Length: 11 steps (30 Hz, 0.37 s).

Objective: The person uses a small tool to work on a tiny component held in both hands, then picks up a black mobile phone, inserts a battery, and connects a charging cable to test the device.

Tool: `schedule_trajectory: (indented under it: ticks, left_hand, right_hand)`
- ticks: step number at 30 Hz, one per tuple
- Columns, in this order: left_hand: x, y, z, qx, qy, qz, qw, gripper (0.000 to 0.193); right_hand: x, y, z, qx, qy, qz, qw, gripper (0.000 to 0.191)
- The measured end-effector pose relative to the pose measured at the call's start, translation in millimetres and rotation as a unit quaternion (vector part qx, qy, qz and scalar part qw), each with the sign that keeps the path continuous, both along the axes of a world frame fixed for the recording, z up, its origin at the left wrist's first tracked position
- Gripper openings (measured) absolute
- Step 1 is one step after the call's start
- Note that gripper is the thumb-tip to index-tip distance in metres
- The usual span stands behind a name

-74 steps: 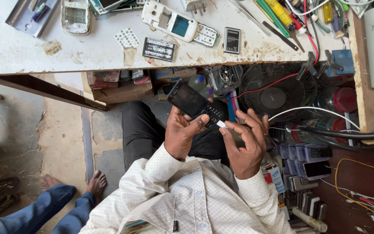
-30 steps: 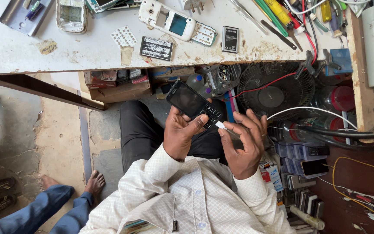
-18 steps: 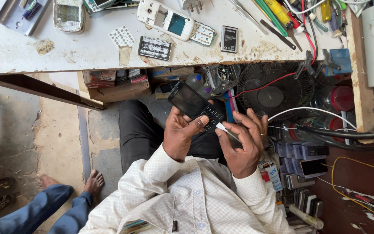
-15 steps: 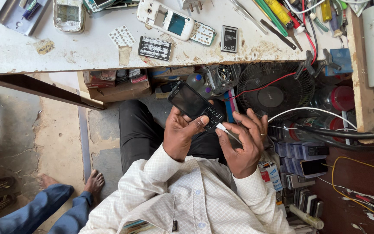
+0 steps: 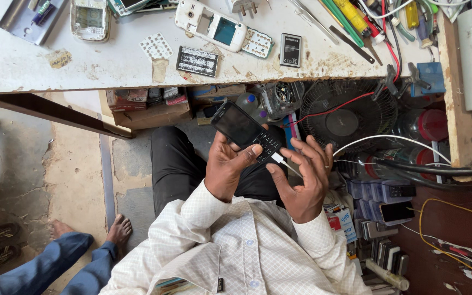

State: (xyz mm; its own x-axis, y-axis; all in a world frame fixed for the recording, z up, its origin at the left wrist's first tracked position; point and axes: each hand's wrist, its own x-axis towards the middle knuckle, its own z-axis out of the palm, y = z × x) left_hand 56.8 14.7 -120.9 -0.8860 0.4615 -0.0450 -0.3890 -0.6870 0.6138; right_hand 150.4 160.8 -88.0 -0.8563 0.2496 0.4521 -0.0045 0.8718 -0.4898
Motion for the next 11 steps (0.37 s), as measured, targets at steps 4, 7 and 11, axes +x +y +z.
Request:
schedule_trajectory:
  ticks: [4, 7, 11]
  left_hand:
    - [-0.5, -0.2, 1.3, -0.005, -0.004, -0.005, 1.0, 0.053]
    - [-1.9, -0.5, 2.0, -0.004, 0.002, -0.005, 1.0, 0.052]
    - [-1.3, 0.3, 0.6, -0.002, -0.001, -0.004, 1.0, 0.052]
  right_hand:
    - [-1.9, -0.7, 2.3, -0.001, 0.002, 0.005, 1.0, 0.042]
    - [-3.4, -1.7, 2.6, 0.003, -0.001, 0.003, 1.0, 0.042]
    - [-3.3, -1.3, 1.2, 0.003, -0.001, 0.004, 1.0, 0.042]
